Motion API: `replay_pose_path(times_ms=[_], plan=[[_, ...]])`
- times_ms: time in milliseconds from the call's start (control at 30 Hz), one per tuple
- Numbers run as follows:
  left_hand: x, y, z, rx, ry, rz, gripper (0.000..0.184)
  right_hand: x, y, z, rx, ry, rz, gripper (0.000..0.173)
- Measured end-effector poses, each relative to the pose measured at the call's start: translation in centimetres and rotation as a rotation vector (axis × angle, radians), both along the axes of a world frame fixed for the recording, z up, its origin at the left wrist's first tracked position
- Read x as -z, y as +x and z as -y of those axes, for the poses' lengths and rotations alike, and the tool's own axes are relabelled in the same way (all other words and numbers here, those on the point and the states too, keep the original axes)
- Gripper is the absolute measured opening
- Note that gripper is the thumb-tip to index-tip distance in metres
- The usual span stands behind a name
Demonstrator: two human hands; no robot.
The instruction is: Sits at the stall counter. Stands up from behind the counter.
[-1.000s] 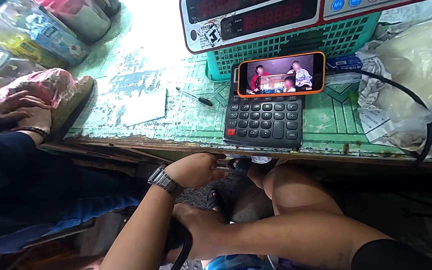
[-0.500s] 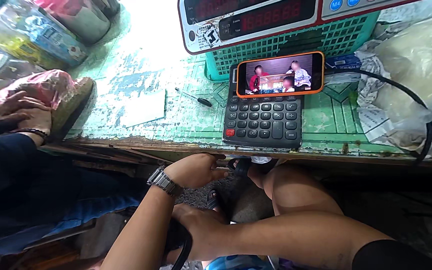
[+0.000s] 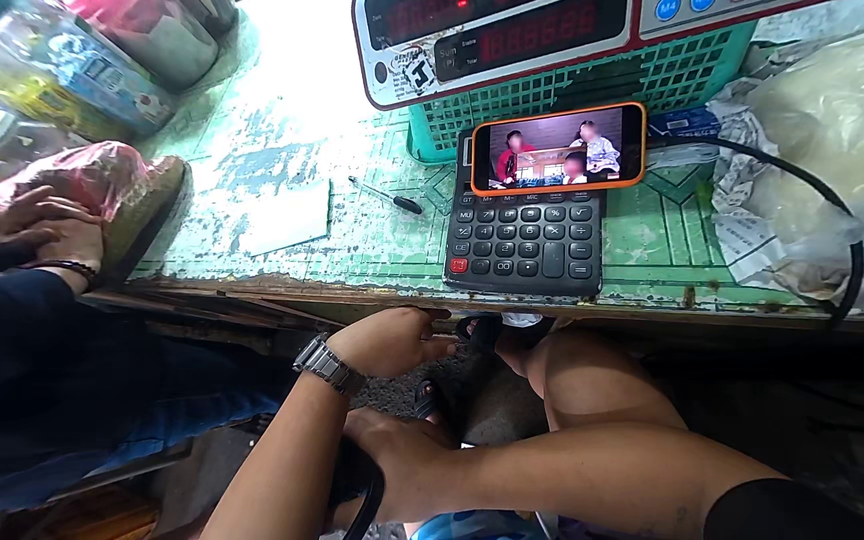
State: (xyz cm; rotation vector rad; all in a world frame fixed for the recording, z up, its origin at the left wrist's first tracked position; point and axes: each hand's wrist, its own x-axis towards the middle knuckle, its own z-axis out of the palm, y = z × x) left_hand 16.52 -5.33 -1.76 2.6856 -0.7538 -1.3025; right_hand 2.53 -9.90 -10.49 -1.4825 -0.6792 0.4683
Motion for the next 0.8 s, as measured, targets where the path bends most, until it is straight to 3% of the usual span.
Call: replay_pose_path(times_ms=[800], plan=[[-0.16,-0.01,0.11,-0.001,-0.002,-0.009,0.057,-0.14,-0.06,0.1,-0.001,-0.003,0.008,0.081]])
